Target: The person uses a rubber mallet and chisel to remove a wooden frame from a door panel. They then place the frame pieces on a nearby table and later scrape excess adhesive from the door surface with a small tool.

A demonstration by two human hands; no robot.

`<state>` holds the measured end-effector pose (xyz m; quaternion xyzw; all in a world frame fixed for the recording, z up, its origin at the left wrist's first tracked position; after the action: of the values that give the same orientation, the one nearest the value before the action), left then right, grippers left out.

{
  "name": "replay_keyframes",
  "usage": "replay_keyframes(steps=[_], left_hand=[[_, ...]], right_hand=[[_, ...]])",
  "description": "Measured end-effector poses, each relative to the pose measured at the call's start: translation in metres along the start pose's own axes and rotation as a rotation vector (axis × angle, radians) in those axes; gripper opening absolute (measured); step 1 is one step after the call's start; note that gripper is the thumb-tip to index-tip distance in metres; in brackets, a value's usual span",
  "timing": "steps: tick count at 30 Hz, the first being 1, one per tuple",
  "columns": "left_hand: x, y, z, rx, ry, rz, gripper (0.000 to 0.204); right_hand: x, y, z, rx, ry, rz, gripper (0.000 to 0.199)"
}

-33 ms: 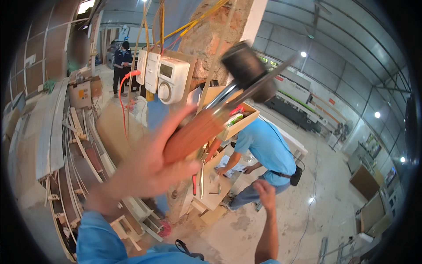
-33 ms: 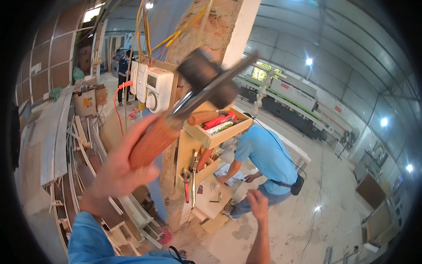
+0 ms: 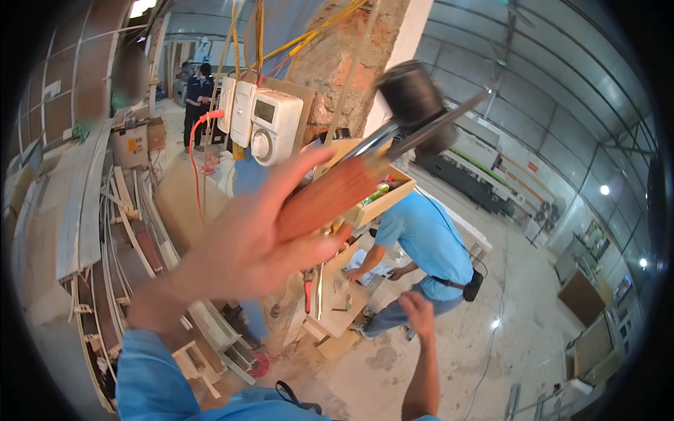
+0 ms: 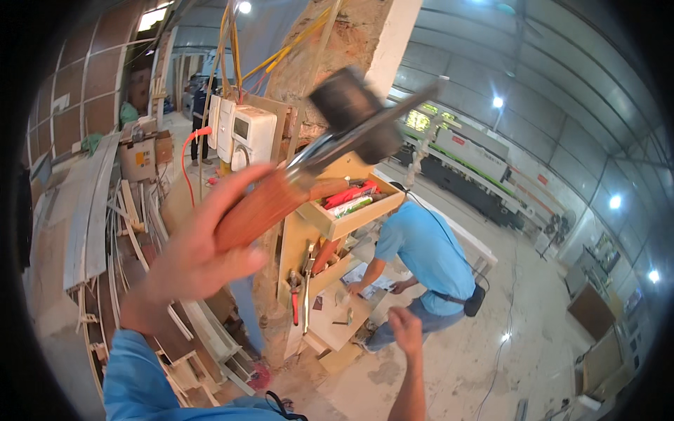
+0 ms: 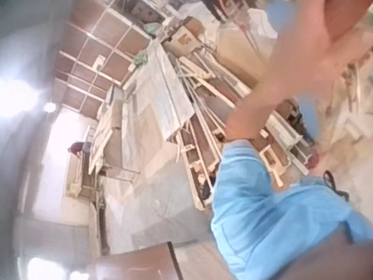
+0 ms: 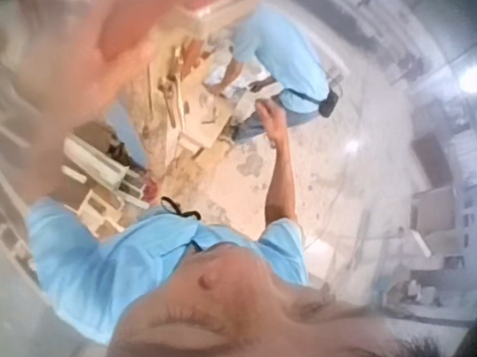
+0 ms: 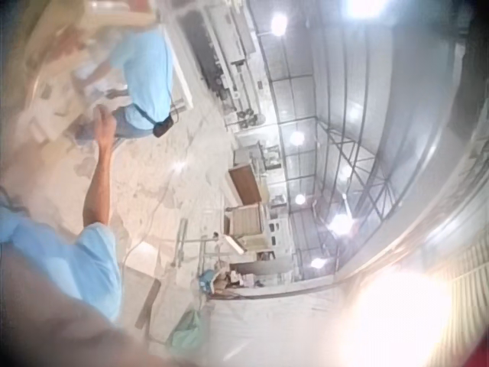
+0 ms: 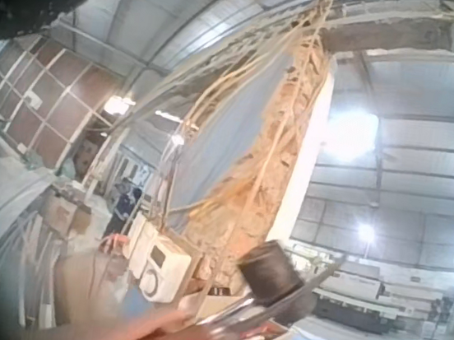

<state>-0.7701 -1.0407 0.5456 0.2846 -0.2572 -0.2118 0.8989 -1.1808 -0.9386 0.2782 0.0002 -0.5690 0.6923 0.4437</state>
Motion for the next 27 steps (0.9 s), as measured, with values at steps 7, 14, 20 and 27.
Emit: replay_keyframes(steps=[7, 14, 20, 27], left_hand=[[-0.040, -0.007, 0.138, 0.187, -0.115, 0.431, 0.066], [-0.060, -0.020, 0.176, 0.194, -0.116, 0.713, 0.066], [-0.064, -0.020, 0.185, 0.200, -0.029, 0.891, 0.064], [-0.067, -0.001, 0.194, 0.181, 0.154, 0.958, 0.060]], right_hand=[[-0.061, 0.089, 0.044, -0.107, -0.184, 0.146, 0.024], [-0.032, -0.022, 0.124, 0.197, -0.326, 0.364, 0.018], [0.033, -0.172, 0.180, 0.797, -0.155, 0.166, 0.011], [0.005, -0.235, 0.281, 0.830, -0.410, -0.097, 0.018]])
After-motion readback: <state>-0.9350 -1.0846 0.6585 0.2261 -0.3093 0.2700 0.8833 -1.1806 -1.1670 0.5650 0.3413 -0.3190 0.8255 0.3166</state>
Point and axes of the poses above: each hand's wrist, its own z-axis towards the middle knuckle, its own x-axis out of the back of the hand, y = z × x, the point moved 7 cm from there along z, towards the middle knuckle, and after that the axes turned 1 degree about -y, right-handed, at the moved point
